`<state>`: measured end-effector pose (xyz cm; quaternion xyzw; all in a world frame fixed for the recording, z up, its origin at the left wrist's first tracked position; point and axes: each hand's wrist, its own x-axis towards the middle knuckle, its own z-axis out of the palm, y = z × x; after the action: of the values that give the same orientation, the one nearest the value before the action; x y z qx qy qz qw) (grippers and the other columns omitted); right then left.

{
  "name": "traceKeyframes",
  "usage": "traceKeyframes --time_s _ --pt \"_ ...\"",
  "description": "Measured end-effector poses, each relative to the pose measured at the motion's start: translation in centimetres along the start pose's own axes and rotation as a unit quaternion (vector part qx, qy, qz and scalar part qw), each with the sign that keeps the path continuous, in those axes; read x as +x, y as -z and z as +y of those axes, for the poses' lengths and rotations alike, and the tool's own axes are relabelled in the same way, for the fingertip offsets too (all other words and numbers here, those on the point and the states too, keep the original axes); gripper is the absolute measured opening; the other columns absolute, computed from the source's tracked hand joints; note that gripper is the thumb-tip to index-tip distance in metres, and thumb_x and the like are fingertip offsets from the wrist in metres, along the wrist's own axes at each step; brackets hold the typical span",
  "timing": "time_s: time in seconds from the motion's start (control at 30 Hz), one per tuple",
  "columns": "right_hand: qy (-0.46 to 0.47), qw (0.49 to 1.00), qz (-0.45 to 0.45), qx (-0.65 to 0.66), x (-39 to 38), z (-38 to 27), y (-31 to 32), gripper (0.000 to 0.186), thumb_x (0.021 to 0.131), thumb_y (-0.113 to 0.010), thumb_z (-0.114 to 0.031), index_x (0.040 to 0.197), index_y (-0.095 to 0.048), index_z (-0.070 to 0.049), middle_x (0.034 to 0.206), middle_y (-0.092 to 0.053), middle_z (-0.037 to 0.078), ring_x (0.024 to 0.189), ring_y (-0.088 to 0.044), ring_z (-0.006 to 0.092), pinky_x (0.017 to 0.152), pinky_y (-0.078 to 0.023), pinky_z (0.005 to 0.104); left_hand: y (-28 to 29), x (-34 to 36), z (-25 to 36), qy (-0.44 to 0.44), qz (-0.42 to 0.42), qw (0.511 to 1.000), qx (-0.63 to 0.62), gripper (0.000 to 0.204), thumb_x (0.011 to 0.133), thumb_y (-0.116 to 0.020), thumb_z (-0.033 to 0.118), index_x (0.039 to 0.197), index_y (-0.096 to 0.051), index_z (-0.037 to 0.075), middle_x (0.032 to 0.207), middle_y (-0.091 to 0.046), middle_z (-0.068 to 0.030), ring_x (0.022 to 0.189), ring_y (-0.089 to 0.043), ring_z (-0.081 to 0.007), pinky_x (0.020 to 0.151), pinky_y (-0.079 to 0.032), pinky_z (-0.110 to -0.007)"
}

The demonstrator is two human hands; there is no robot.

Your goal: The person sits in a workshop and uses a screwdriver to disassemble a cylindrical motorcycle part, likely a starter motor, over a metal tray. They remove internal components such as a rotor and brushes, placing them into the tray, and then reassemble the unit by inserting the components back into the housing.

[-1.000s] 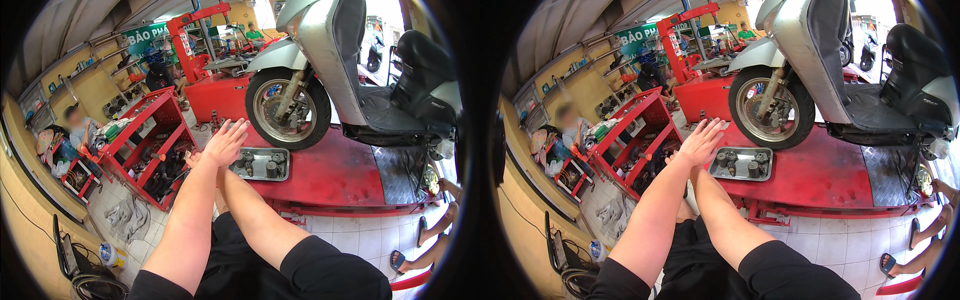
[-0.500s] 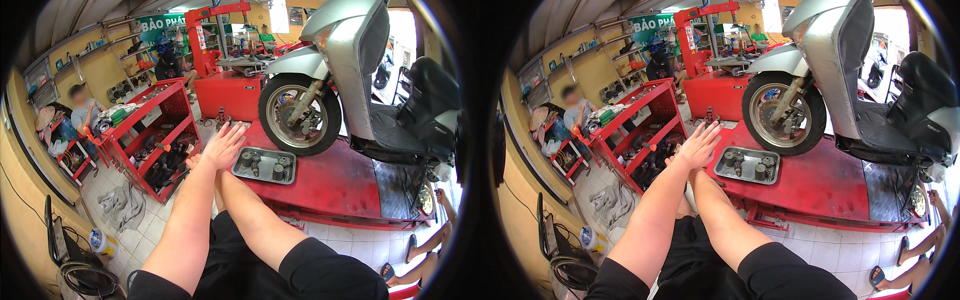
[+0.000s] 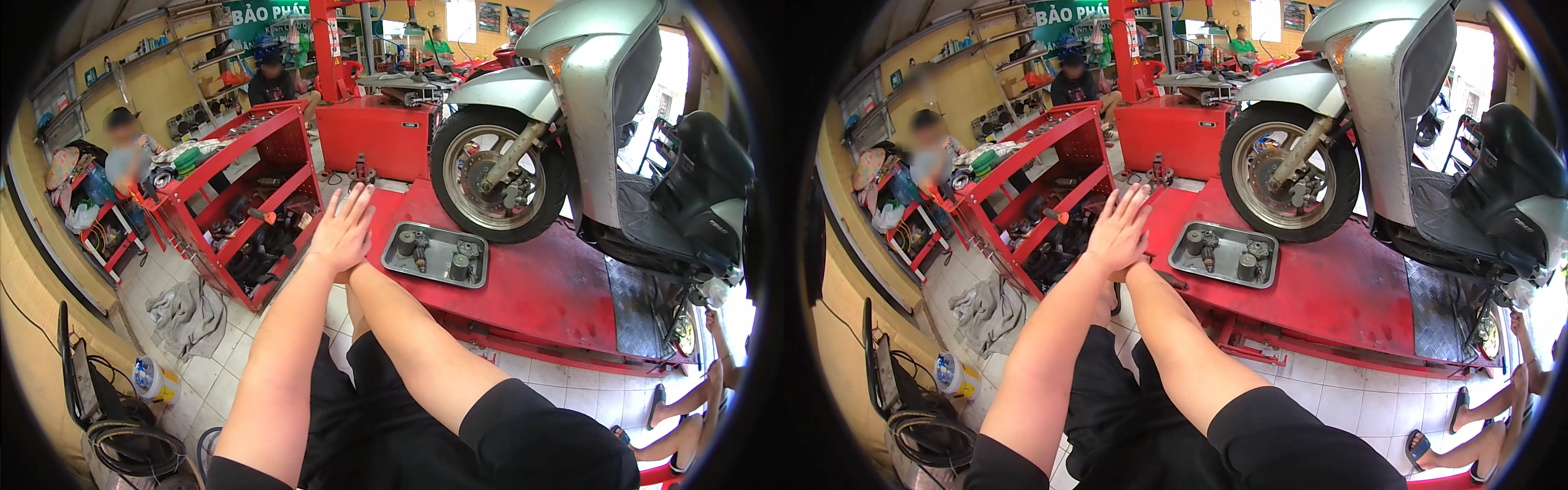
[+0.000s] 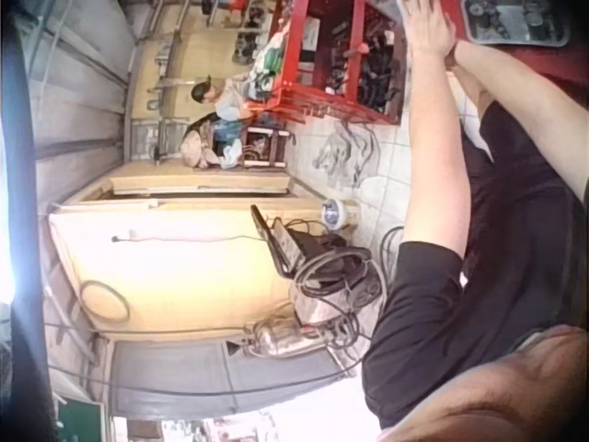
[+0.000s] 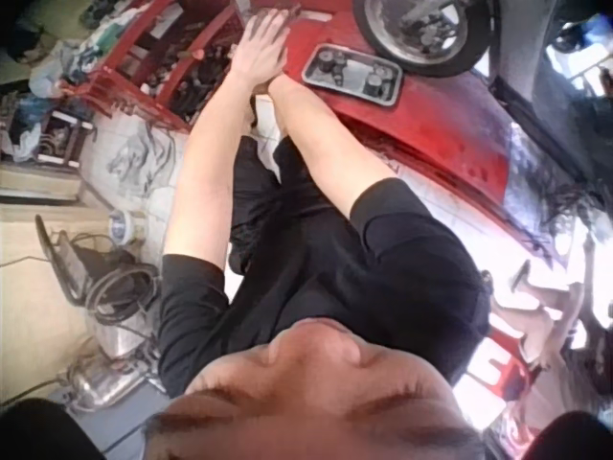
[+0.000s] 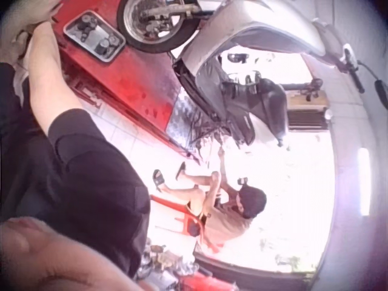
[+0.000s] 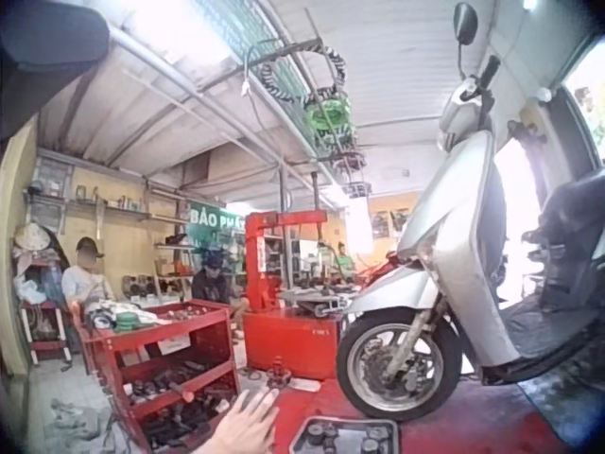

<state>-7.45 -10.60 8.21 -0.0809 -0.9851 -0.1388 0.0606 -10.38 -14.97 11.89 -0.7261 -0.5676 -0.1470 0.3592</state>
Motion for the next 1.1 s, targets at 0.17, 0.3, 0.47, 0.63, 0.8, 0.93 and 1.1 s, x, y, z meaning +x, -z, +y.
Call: traceKeyframes --time_s 0.17,0.3,0.47,0.63,0.8,0.93,1.1 --pt "0.003 0.999 -0.04 -0.004 1.3 -0.8 0.0 0.025 0.089 -0.054 -0.02 0.105 -0.072 -0.012 0.114 -0.072 0.008 0.103 -0.069 0.0231 0.079 -0.056 0.0388 0.4 -2.7 -2.6 0.018 -0.027 0.999 0.025 0.051 0.082 -0.065 0.03 0.126 -0.059 0.004 0.155 -0.035 -0.0139 0.148 -0.027 -0.0283 0.121 -0.019 -0.051" --pt "-0.021 0.996 -0.078 -0.039 0.5 1.3 0.8 0.025 0.089 -0.054 -0.02 0.106 -0.072 -0.012 0.115 -0.072 0.008 0.104 -0.069 0.0231 0.079 -0.056 0.0388 1.3 -2.4 -3.1 0.027 -0.007 1.0 0.002 0.051 0.081 -0.065 0.029 0.125 -0.06 0.004 0.155 -0.035 -0.0146 0.148 -0.028 -0.029 0.121 -0.018 -0.052" --pt "-0.052 0.992 -0.064 -0.092 -0.3 3.8 1.2 0.025 0.09 -0.054 -0.02 0.106 -0.071 -0.012 0.113 -0.072 0.008 0.102 -0.069 0.0238 0.078 -0.056 0.0388 1.0 -4.4 -4.8 0.062 0.039 0.997 0.011 0.045 0.085 -0.063 0.027 0.123 -0.061 0.003 0.156 -0.033 -0.015 0.147 -0.028 -0.0293 0.121 -0.019 -0.052" --pt "-0.111 0.986 0.025 -0.121 -2.9 8.0 0.4 0.02 0.088 -0.059 -0.018 0.104 -0.065 -0.007 0.102 -0.072 0.011 0.092 -0.072 0.0247 0.074 -0.056 0.0385 0.6 -3.5 -4.7 0.068 0.036 0.997 -0.009 0.045 0.085 -0.064 0.026 0.124 -0.061 0.004 0.157 -0.032 -0.0143 0.148 -0.027 -0.0281 0.12 -0.021 -0.051" --pt "-0.159 0.978 -0.025 -0.13 -5.6 9.9 0.8 0.02 0.084 -0.065 -0.016 0.102 -0.067 -0.008 0.1 -0.072 0.011 0.091 -0.073 0.0257 0.074 -0.057 0.0393 0.1 -2.9 -4.0 0.063 0.029 0.998 -0.006 0.047 0.088 -0.061 0.027 0.129 -0.058 0.004 0.158 -0.03 -0.013 0.148 -0.026 -0.0273 0.119 -0.023 -0.052" --pt "-0.175 0.971 -0.082 -0.142 -7.5 11.2 1.4 0.023 0.083 -0.065 -0.019 0.103 -0.067 -0.007 0.1 -0.072 0.012 0.092 -0.072 0.0275 0.075 -0.057 0.0404 -0.3 -3.0 -4.1 0.072 -0.008 0.997 -0.01 0.05 0.088 -0.06 0.027 0.133 -0.056 0.004 0.159 -0.028 -0.0125 0.148 -0.025 -0.0273 0.119 -0.023 -0.052" --pt "-0.215 0.958 -0.084 -0.172 -9.4 12.9 1.9 0.025 0.08 -0.071 -0.022 0.102 -0.07 -0.01 0.103 -0.073 0.009 0.093 -0.073 0.0245 0.076 -0.057 0.0379 -1.9 -3.5 -4.4 0.095 0.048 0.994 -0.033 0.051 0.083 -0.066 0.025 0.128 -0.056 0.003 0.154 -0.034 -0.0145 0.144 -0.031 -0.03 0.118 -0.025 -0.051"
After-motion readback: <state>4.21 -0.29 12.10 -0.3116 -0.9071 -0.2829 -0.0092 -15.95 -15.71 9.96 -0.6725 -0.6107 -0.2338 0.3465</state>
